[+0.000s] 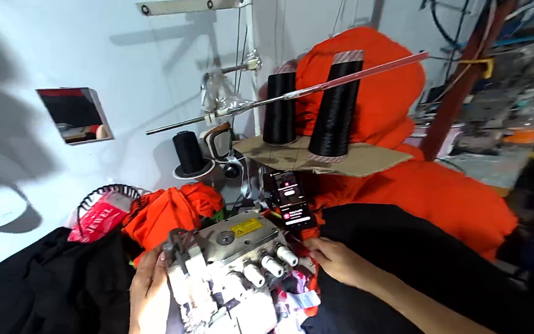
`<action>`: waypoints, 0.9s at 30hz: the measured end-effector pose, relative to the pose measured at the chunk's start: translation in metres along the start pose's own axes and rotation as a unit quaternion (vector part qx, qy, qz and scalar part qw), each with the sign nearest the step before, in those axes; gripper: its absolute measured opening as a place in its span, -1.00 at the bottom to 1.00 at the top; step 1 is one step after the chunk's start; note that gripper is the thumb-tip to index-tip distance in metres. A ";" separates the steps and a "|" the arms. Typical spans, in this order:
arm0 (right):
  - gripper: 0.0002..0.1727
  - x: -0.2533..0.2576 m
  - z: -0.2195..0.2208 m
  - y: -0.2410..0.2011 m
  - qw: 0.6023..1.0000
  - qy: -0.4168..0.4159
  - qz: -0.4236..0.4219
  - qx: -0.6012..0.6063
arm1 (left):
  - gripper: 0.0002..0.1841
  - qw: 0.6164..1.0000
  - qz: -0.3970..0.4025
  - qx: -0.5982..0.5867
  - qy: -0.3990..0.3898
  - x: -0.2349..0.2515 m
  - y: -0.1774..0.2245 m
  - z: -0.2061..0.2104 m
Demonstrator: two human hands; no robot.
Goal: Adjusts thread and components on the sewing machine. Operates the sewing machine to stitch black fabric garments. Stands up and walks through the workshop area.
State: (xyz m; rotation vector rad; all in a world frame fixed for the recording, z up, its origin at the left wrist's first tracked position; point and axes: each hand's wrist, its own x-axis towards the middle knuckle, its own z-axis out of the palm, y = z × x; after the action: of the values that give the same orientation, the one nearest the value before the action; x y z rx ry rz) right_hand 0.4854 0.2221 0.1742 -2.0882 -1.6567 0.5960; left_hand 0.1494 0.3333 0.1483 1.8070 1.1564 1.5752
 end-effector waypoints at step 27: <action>-0.62 0.073 0.044 0.009 0.895 -0.039 0.078 0.437 | -0.61 0.996 0.036 -0.053 -0.056 0.023 -0.016 0.001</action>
State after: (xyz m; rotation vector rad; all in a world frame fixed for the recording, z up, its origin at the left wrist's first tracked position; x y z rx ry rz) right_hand 0.4828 0.2935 0.1267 -1.5184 -0.9506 1.2154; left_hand 0.1453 0.3614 0.1485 1.8597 0.9489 1.5223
